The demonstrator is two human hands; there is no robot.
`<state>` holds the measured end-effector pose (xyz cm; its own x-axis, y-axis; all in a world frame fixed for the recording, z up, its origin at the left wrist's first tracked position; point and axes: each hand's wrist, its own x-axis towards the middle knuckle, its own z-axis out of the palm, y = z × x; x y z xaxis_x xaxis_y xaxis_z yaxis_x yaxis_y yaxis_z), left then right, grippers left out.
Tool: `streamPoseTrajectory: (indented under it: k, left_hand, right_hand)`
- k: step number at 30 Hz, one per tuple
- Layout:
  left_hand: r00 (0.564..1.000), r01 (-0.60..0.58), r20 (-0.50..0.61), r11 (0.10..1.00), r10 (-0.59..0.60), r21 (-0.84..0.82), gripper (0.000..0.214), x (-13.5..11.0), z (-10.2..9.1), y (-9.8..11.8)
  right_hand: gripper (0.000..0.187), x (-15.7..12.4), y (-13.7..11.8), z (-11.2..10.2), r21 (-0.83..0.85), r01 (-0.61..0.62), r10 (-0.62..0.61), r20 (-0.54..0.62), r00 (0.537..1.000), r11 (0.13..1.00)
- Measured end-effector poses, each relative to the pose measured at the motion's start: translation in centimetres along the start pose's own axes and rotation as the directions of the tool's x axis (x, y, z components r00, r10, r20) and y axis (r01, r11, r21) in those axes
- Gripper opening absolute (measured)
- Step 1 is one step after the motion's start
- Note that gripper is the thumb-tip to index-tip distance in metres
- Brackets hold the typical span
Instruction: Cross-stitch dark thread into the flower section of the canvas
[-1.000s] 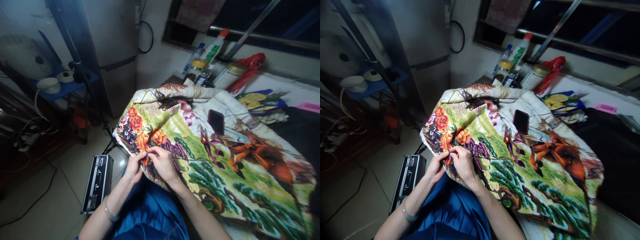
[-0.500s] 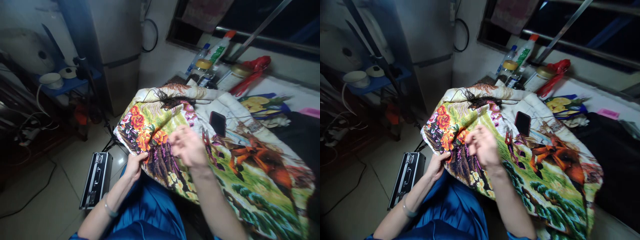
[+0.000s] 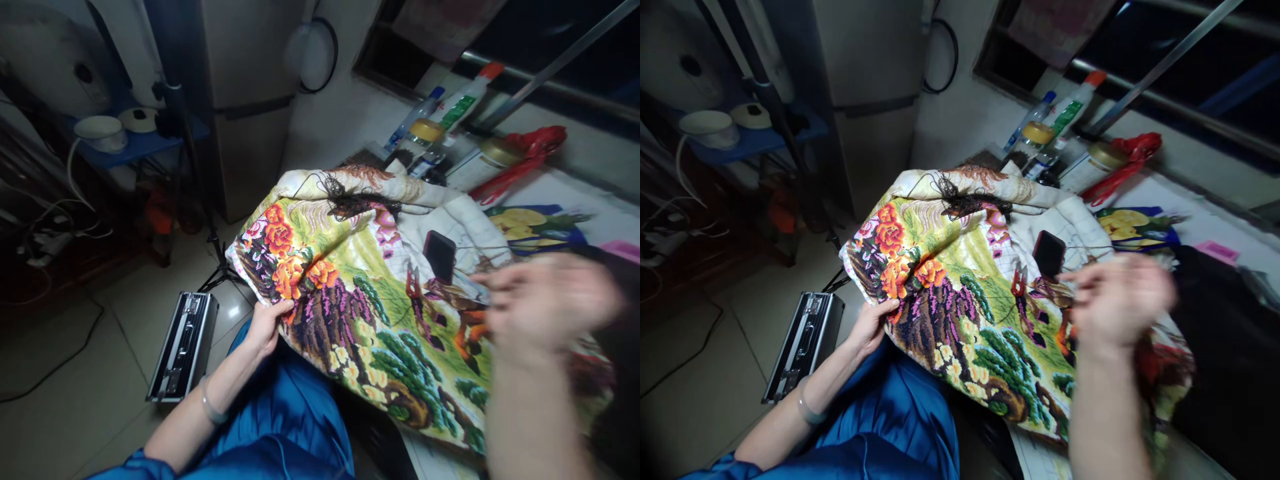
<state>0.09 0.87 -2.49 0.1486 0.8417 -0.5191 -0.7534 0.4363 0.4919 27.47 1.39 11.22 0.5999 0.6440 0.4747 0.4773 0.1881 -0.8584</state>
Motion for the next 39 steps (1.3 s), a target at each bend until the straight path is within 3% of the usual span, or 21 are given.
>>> streamPoseTrajectory:
  k: [1,2,3,4,5,6,8,13,18,28,35,39]
  left_hand:
    - [1.0,0.001,-0.008,1.0,-0.001,-0.006,0.058,-0.1,0.1,0.1]
    - [1.0,0.003,-0.015,1.0,-0.003,-0.01,0.059,-0.1,0.2,0.1]
    - [1.0,0.006,-0.019,1.0,-0.006,-0.009,0.059,-0.2,0.3,0.2]
    - [1.0,0.01,-0.019,1.0,-0.01,-0.004,0.059,-0.3,0.4,0.3]
    - [1.0,0.015,-0.015,1.0,-0.015,0.001,0.058,-0.4,0.4,0.4]
    - [1.0,0.019,-0.007,1.0,-0.019,0.005,0.058,-0.5,0.5,0.5]
    - [1.0,0.024,0.006,1.0,-0.024,0.008,0.056,-0.6,0.6,0.6]
    - [1.0,0.015,0.009,1.0,-0.015,-0.005,0.057,-0.7,0.7,0.8]
    - [1.0,0.011,0.002,1.0,-0.011,-0.008,0.056,-0.6,0.6,0.6]
    - [1.0,0.017,0.005,1.0,-0.017,-0.002,0.056,-0.6,0.7,0.6]
    - [1.0,0.005,0.029,1.0,-0.005,-0.007,0.056,-0.6,0.5,0.5]
    - [1.0,0.017,0.026,1.0,-0.016,-0.018,0.057,-0.5,0.5,0.5]
  right_hand:
    - [0.015,-2.6,0.2,1.7,0.019,-0.065,0.06,0.19,0.98,0.998]
    - [0.013,-5.2,0.3,3.3,0.005,-0.126,0.113,0.408,0.906,0.992]
    - [0.013,-7.5,0.3,4.9,-0.036,-0.156,0.147,0.594,0.791,0.987]
    - [0.013,-9.5,0.3,6.3,-0.073,-0.128,0.142,0.706,0.693,0.989]
    - [0.014,-11.1,0.2,7.6,-0.085,-0.058,0.102,0.781,0.616,0.995]
    - [0.015,-12.2,0.2,8.5,-0.094,0.026,0.063,0.82,0.569,0.995]
    - [0.018,-13.2,0.3,9.7,-0.109,0.177,0.0,0.851,0.525,0.978]
    - [0.021,-12.7,0.6,10.0,-0.161,0.349,-0.023,0.883,0.469,0.923]
    - [0.024,-12.6,0.4,10.0,-0.214,0.429,-0.002,0.893,0.449,0.877]
    - [0.027,-12.6,0.2,10.2,-0.237,0.443,0.014,0.893,0.45,0.865]
    - [0.027,-12.1,0.3,10.3,-0.217,0.463,0.02,0.919,0.393,0.86]
    - [0.028,-11.8,0.4,10.2,-0.191,0.416,0.02,0.925,0.38,0.889]
